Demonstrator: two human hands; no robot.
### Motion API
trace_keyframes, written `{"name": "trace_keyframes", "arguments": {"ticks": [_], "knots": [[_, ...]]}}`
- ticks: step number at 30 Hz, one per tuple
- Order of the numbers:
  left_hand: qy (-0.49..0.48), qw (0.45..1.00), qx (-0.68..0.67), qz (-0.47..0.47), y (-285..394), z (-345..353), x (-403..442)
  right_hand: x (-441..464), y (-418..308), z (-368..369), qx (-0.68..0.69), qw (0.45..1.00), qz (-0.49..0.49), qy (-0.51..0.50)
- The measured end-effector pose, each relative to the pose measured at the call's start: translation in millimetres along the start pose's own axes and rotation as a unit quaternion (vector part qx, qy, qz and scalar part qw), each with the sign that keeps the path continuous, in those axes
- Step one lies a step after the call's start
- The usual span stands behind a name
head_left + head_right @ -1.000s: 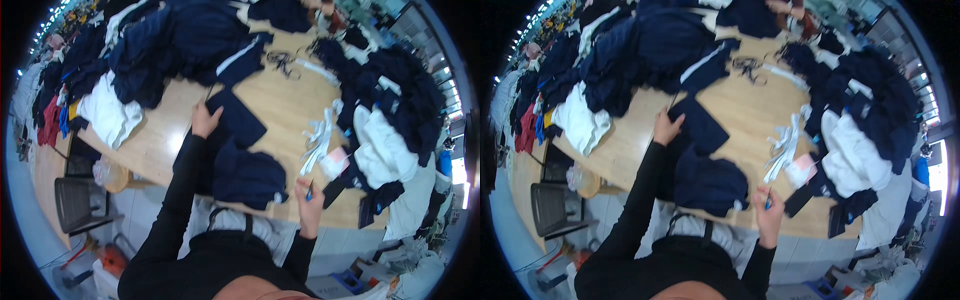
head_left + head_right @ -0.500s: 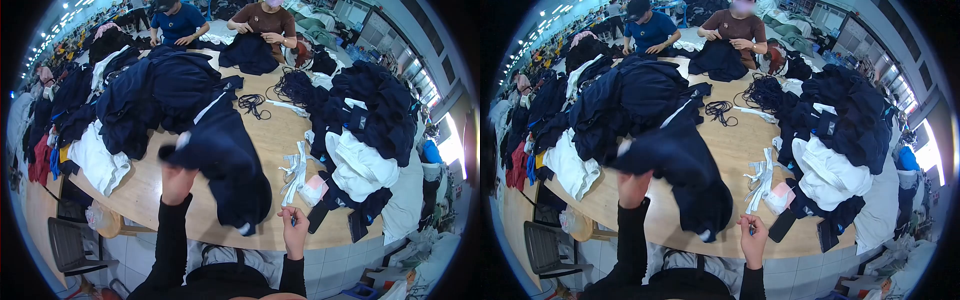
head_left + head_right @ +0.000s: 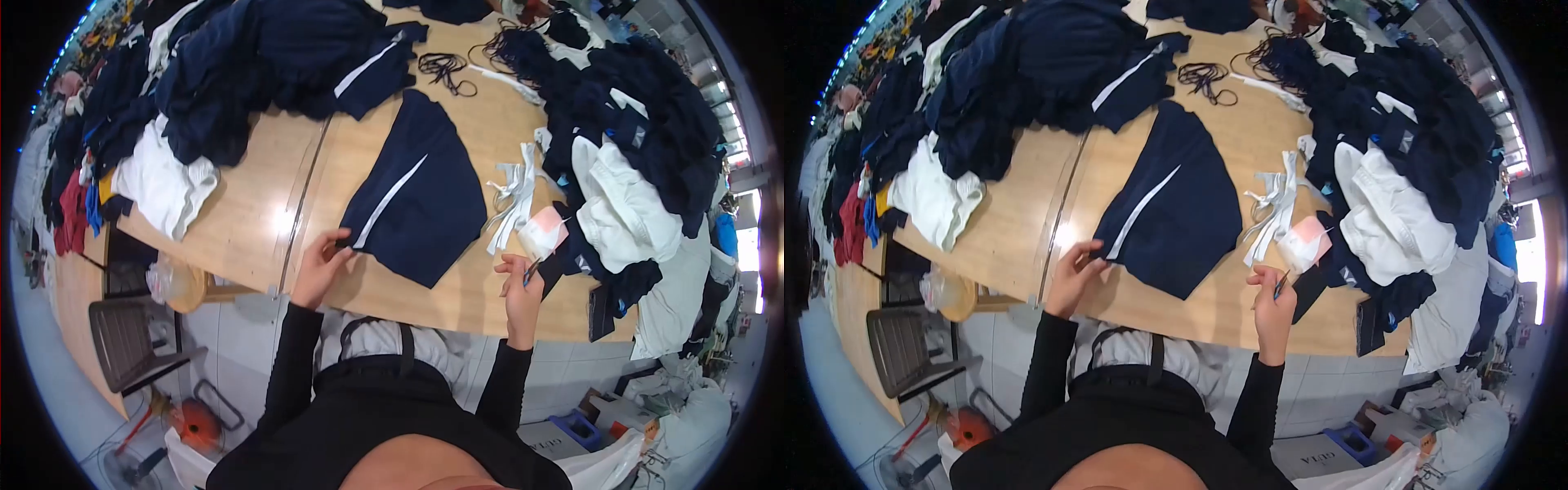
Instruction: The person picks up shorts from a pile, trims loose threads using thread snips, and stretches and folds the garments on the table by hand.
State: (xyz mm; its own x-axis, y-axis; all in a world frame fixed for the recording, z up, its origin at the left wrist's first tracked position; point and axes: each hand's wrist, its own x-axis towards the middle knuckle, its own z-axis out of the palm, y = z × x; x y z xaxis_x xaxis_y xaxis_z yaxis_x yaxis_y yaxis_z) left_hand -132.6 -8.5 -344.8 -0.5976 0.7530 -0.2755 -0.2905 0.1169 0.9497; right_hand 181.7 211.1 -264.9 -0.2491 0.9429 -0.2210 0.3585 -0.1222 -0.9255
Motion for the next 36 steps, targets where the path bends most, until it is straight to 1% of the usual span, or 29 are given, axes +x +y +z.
{"name": "trace_keyframes", "arguments": {"ticks": [1, 2, 4, 5, 8, 10, 11, 14, 17, 18, 19, 20, 21, 24, 25, 28, 29, 32, 33, 34, 36], "knots": [[0.029, 0.998, 0.034, 0.039, -3.1, 4.2, 3.7, -1.1, 2.0, 1.9, 0.000, 1.000, -0.001, -0.004], [0.065, 0.996, 0.025, 0.061, -11.1, 7.2, 8.1, -4.6, 6.2, 4.9, -0.014, 0.999, -0.030, -0.009], [0.069, 0.996, -0.045, 0.032, -6.8, 11.9, 9.5, -11.8, 9.9, 21.4, -0.037, 0.995, -0.092, -0.020], [0.087, 0.994, -0.047, 0.039, -5.4, 16.9, 10.6, -19.6, 7.3, 29.1, -0.023, 0.995, -0.099, -0.022], [0.134, 0.989, -0.035, 0.044, -12.2, 17.9, 5.3, -34.8, 24.5, 65.0, -0.053, 0.985, -0.143, -0.074], [0.153, 0.987, -0.024, 0.036, -21.0, 18.8, 4.8, -34.0, 36.4, 86.0, -0.146, 0.959, -0.229, -0.083], [0.184, 0.982, -0.024, 0.042, -24.2, 22.9, 6.0, -33.2, 43.3, 92.9, -0.194, 0.938, -0.273, -0.089], [0.196, 0.980, -0.035, 0.027, -23.6, 23.8, 2.8, -33.4, 62.4, 108.2, -0.235, 0.936, -0.255, -0.066], [0.204, 0.971, -0.128, 0.006, -23.5, 19.6, 2.5, -7.4, 91.6, 103.6, -0.099, 0.958, -0.266, -0.023], [0.173, 0.961, -0.213, -0.010, -20.6, 17.7, 2.9, -3.3, 85.7, 92.9, 0.051, 0.987, -0.146, -0.047], [0.139, 0.944, -0.297, -0.028, -15.8, 14.6, 1.6, -5.2, 70.2, 77.3, 0.199, 0.977, -0.019, -0.068], [0.103, 0.919, -0.378, -0.048, -11.2, 12.0, 0.1, -6.9, 55.1, 65.1, 0.339, 0.931, 0.110, -0.084], [0.050, 0.901, -0.427, -0.058, -7.2, 9.6, 1.4, -6.6, 44.4, 58.5, 0.422, 0.889, 0.142, -0.107], [-0.009, 0.847, -0.502, -0.175, 21.3, 17.1, -4.7, 1.8, 24.3, 34.4, 0.562, 0.769, 0.272, -0.136], [-0.027, 0.837, -0.502, -0.217, 23.5, 16.1, -4.2, 4.4, 21.5, 25.9, 0.578, 0.749, 0.310, -0.092], [-0.021, 0.872, -0.454, -0.184, 44.8, 19.4, -12.0, 12.3, 30.5, -3.1, 0.593, 0.740, 0.271, -0.162], [-0.037, 0.883, -0.439, -0.161, 51.2, 18.7, -12.9, 14.2, 34.3, -10.5, 0.597, 0.736, 0.261, -0.184], [-0.083, 0.907, -0.402, -0.095, 61.3, 17.5, -16.0, 8.2, 14.7, -14.7, 0.546, 0.777, 0.257, -0.181], [-0.098, 0.911, -0.393, -0.071, 62.9, 17.2, -15.3, 5.5, 8.5, -15.3, 0.528, 0.795, 0.257, -0.151], [-0.114, 0.915, -0.384, -0.046, 63.5, 16.8, -14.8, 3.8, 3.1, -16.1, 0.518, 0.803, 0.249, -0.158], [-0.132, 0.916, -0.378, -0.031, 63.8, 15.6, -15.0, 1.4, -6.7, -17.4, 0.498, 0.817, 0.231, -0.175]]}}
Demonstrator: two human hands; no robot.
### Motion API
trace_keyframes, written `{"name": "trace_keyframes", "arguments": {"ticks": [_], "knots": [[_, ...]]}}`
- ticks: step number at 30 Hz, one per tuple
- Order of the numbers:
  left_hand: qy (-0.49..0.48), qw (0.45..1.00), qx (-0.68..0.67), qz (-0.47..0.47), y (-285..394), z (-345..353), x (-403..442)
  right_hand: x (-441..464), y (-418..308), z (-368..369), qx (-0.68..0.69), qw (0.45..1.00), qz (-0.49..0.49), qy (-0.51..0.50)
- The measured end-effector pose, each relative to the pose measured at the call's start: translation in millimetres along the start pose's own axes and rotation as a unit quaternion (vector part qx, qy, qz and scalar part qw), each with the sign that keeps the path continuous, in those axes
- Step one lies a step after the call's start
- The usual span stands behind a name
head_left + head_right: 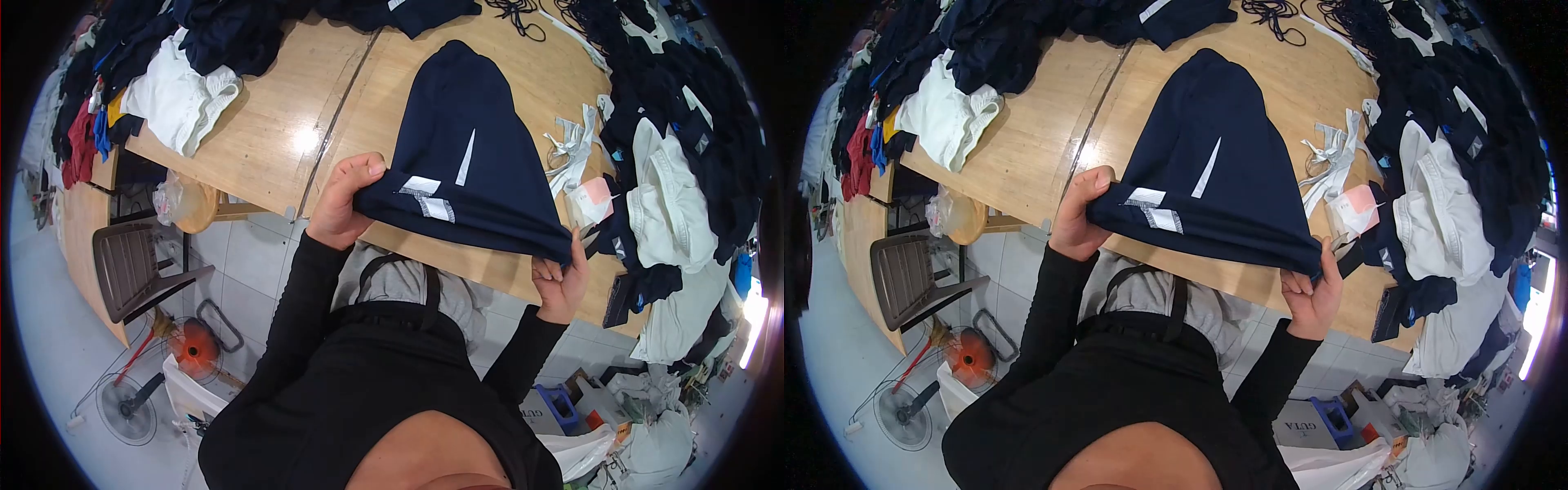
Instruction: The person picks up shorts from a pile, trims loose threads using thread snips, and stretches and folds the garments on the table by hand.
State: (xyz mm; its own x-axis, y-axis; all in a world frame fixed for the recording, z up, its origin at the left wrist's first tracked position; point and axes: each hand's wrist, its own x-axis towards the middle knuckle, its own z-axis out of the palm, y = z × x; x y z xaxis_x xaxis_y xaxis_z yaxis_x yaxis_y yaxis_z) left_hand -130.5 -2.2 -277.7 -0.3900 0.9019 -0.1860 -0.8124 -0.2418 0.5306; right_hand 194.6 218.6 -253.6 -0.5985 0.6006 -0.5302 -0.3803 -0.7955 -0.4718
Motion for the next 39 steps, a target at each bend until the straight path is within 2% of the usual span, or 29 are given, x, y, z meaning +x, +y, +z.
{"name": "trace_keyframes", "arguments": {"ticks": [3, 6, 9, 12, 13, 16, 17, 21, 23, 24, 25, 28, 31, 34, 39], "knots": [[-0.003, 1.000, 0.012, 0.000, 2.2, 7.0, -1.3, -8.3, 5.3, 11.3, -0.044, 0.997, -0.060, 0.024], [0.003, 1.000, 0.015, -0.003, -0.2, 7.9, -1.7, -5.9, 4.7, -1.9, -0.047, 0.994, -0.067, -0.073], [0.016, 1.000, 0.004, -0.012, -2.8, 9.0, -1.7, -5.2, 4.5, -15.5, -0.066, 0.990, -0.069, -0.099], [0.050, 0.997, -0.045, -0.028, -10.1, 1.7, -0.8, -9.3, 8.3, -21.7, -0.045, 0.997, -0.041, -0.046], [0.065, 0.995, -0.066, -0.037, -14.5, 0.2, -0.4, -14.9, 9.4, 3.8, -0.035, 0.997, -0.019, 0.069], [0.102, 0.988, -0.109, -0.036, -29.5, 5.1, -0.6, -17.2, 19.3, 14.6, 0.006, 0.987, 0.013, 0.157], [0.031, 0.989, -0.142, -0.040, -38.0, -13.5, -0.5, -15.6, 22.8, 16.2, -0.003, 0.986, 0.013, 0.164], [-0.009, 0.980, -0.197, -0.030, -44.9, -14.1, 3.4, -8.2, 31.2, 18.0, -0.065, 0.997, 0.019, 0.038], [-0.043, 0.970, -0.235, -0.037, -41.9, -18.5, 3.3, -4.8, 39.4, 19.3, -0.026, 1.000, 0.003, 0.008], [-0.022, 0.972, -0.235, -0.026, -39.4, -13.9, 6.1, -2.0, 41.6, 17.2, -0.008, 1.000, -0.006, -0.008], [0.000, 0.972, -0.234, -0.015, -35.3, -8.1, 8.4, 2.0, 43.4, 12.1, -0.007, 0.998, -0.012, -0.065], [0.042, 0.967, -0.249, 0.024, -32.7, -9.9, 10.7, 5.5, 48.4, 9.6, 0.066, 0.992, -0.022, -0.109], [0.056, 0.953, -0.292, 0.050, -33.6, -10.3, 9.2, 7.8, 45.6, 12.2, 0.143, 0.985, -0.008, -0.097], [0.121, 0.941, -0.306, 0.072, -36.8, -6.1, 9.2, 15.8, 41.6, 8.4, 0.212, 0.975, -0.011, -0.067], [0.133, 0.930, -0.337, 0.054, -44.2, -18.7, 9.0, 19.8, 45.0, 2.9, 0.270, 0.961, -0.014, -0.060]]}}
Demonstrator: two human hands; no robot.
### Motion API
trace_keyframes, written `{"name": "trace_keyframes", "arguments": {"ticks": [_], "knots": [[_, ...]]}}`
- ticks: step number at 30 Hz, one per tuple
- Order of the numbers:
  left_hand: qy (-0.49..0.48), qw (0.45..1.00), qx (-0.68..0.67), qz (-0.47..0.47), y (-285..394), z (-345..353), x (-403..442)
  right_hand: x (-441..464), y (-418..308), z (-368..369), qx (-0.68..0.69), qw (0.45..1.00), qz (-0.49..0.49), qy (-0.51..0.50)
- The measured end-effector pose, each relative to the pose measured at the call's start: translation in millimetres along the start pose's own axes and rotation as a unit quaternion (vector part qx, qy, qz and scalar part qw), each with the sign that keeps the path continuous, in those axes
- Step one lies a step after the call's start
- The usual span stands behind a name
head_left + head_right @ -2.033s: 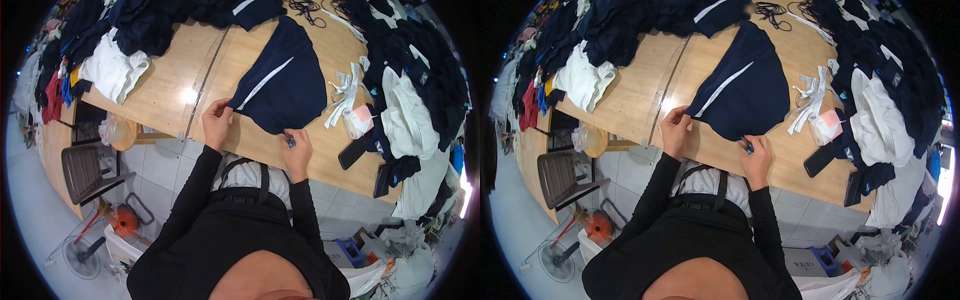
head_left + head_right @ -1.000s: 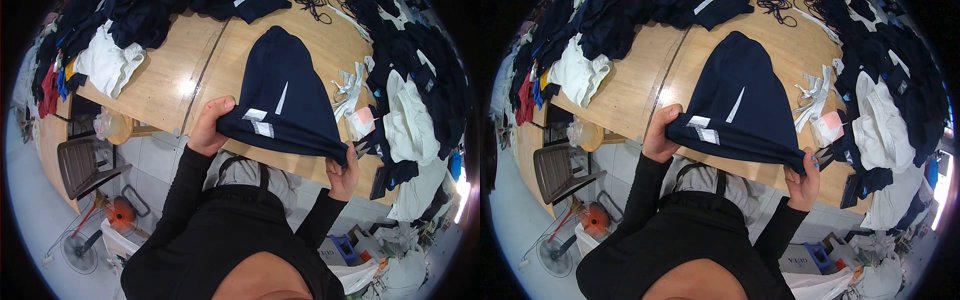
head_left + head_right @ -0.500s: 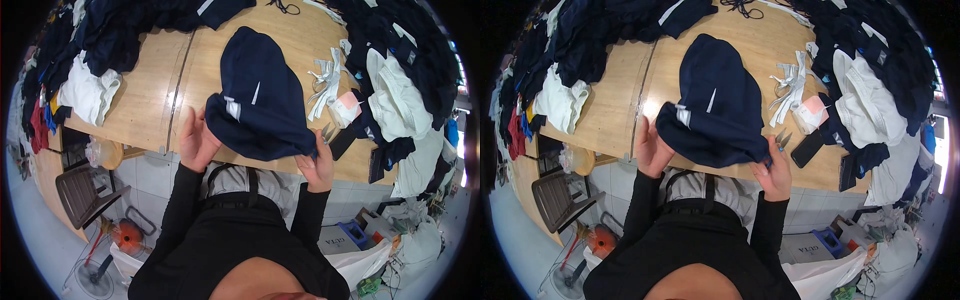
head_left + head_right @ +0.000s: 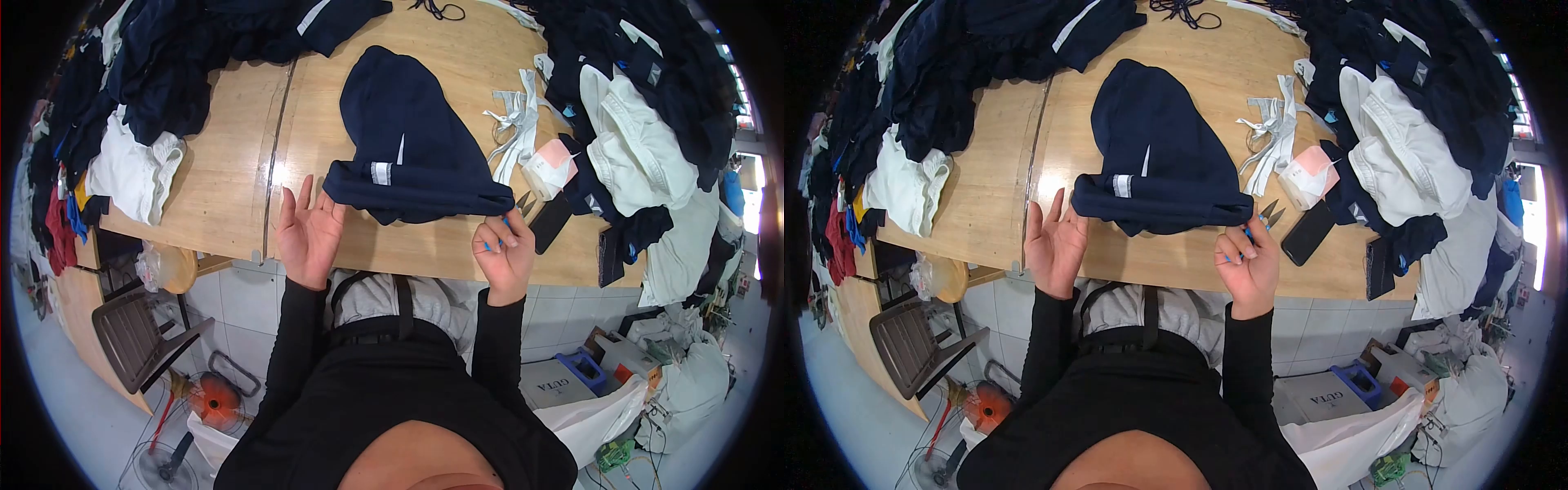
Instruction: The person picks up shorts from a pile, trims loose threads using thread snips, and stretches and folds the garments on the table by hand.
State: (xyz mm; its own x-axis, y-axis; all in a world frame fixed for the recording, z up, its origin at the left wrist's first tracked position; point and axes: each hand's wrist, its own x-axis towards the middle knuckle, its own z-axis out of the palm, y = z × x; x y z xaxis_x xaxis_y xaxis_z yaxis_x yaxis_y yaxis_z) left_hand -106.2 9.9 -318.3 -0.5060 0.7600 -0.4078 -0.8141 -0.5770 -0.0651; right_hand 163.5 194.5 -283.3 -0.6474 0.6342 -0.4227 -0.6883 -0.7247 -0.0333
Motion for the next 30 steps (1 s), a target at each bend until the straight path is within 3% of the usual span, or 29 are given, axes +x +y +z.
{"name": "trace_keyframes", "arguments": {"ticks": [11, 20, 22, 23, 25, 26, 27, 29, 30], "knots": [[-0.008, 0.999, 0.033, 0.009, -3.8, 4.3, -0.2, 4.0, -2.5, -12.0, 0.002, 1.000, 0.000, -0.023], [0.009, 0.998, 0.059, 0.030, -9.4, 12.4, -1.8, 2.1, 3.5, 20.2, 0.024, 0.998, -0.030, 0.054], [0.005, 0.998, 0.057, 0.023, -8.4, 12.6, -0.9, 1.5, -1.3, 3.9, -0.030, 0.999, -0.022, -0.025], [-0.016, 0.991, 0.125, 0.035, -7.1, 14.8, -7.9, -1.0, -2.6, -6.0, -0.055, 0.996, -0.017, -0.066], [-0.065, 0.960, 0.264, 0.067, -7.2, 46.2, -35.4, -30.7, 21.6, 27.0, -0.168, 0.981, -0.086, -0.049], [-0.062, 0.905, 0.380, 0.179, -15.6, 68.7, -46.8, -46.8, 29.6, 28.8, -0.238, 0.957, -0.162, -0.009], [-0.088, 0.853, 0.459, 0.231, 2.0, 59.8, -50.9, -47.0, 33.0, 32.7, -0.392, 0.893, -0.216, -0.037], [-0.140, 0.723, 0.594, 0.323, 57.2, 34.7, -54.2, -48.4, 34.4, 42.4, -0.661, 0.678, -0.308, -0.090], [-0.052, 0.697, 0.623, 0.350, 70.1, 41.4, -48.3, -42.8, 43.6, 54.8, -0.675, 0.671, -0.299, -0.068]]}}
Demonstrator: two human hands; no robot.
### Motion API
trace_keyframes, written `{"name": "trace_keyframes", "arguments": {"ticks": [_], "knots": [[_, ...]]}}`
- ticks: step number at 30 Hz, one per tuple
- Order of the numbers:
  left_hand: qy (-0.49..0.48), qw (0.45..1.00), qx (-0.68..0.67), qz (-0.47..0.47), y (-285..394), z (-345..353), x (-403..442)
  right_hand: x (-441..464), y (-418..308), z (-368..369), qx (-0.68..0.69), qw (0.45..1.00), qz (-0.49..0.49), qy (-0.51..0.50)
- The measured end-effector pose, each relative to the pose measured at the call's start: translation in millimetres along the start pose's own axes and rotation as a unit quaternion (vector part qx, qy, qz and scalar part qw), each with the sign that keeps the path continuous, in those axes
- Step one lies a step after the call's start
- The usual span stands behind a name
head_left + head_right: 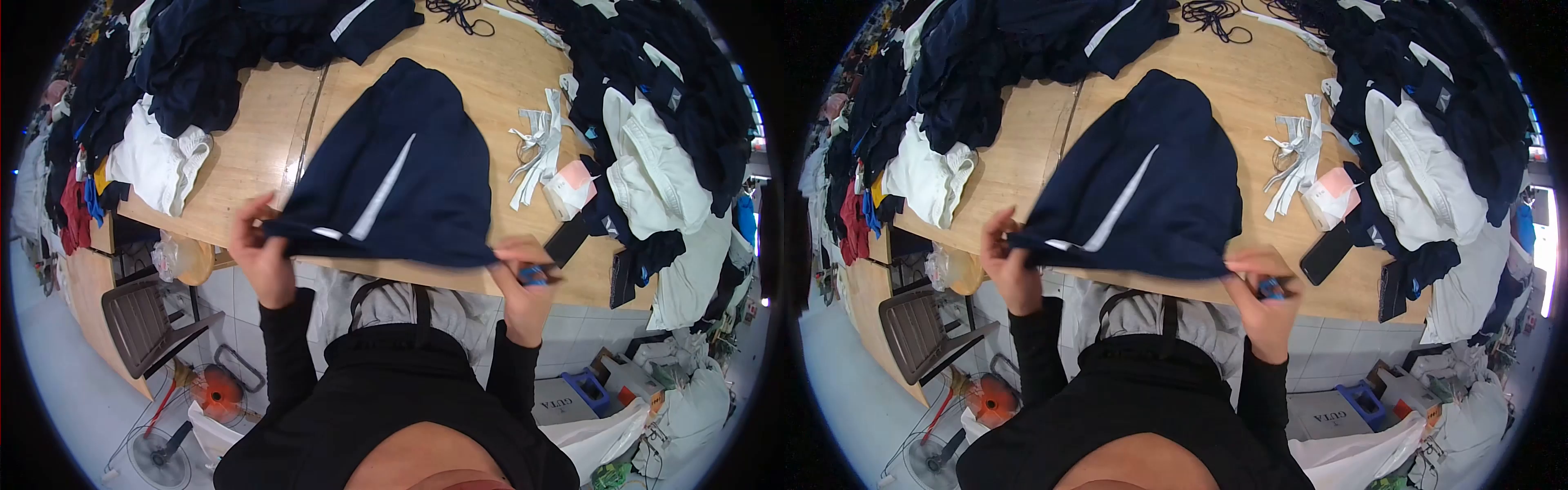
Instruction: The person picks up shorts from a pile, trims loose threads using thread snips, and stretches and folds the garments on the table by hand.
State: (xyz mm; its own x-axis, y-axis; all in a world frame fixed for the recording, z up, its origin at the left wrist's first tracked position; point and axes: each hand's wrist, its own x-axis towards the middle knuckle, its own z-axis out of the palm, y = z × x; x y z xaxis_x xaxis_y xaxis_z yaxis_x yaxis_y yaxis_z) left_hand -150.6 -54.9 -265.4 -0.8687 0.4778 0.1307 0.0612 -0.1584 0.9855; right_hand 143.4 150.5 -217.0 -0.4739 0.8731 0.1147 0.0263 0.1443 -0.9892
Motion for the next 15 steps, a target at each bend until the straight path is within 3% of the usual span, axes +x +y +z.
{"name": "trace_keyframes", "arguments": {"ticks": [1, 2, 3, 5, 9, 10, 13, 15], "knots": [[0.067, 0.995, 0.068, -0.029, 11.4, 3.2, 16.4, 3.0, 5.3, -3.1, 0.087, 0.992, 0.088, -0.031], [0.070, 0.993, 0.061, -0.079, 24.5, 11.0, 25.8, 5.9, 10.6, -6.3, 0.167, 0.968, 0.180, -0.048], [0.031, 0.989, 0.137, -0.050, 16.5, 0.1, 32.4, 8.8, 5.7, -14.3, 0.263, 0.912, 0.306, -0.071], [-0.041, 0.955, 0.295, -0.009, -7.8, -37.5, 33.7, 7.9, 18.9, -15.6, 0.192, 0.941, 0.276, -0.034], [-0.038, 0.914, 0.404, -0.026, -30.5, -33.1, 18.3, 8.1, 91.5, -17.5, -0.042, 0.965, 0.255, 0.043], [-0.019, 0.906, 0.421, 0.033, -33.8, -28.2, 16.4, 8.7, 104.4, -19.7, -0.076, 0.968, 0.235, 0.041], [0.123, 0.943, 0.305, -0.042, -28.3, -13.3, 5.8, 3.5, 110.7, -31.2, 0.104, 0.948, 0.299, 0.033], [0.137, 0.930, 0.339, -0.036, -25.5, -11.1, 11.0, 3.0, 123.5, -18.5, 0.061, 0.957, 0.277, 0.059]]}}
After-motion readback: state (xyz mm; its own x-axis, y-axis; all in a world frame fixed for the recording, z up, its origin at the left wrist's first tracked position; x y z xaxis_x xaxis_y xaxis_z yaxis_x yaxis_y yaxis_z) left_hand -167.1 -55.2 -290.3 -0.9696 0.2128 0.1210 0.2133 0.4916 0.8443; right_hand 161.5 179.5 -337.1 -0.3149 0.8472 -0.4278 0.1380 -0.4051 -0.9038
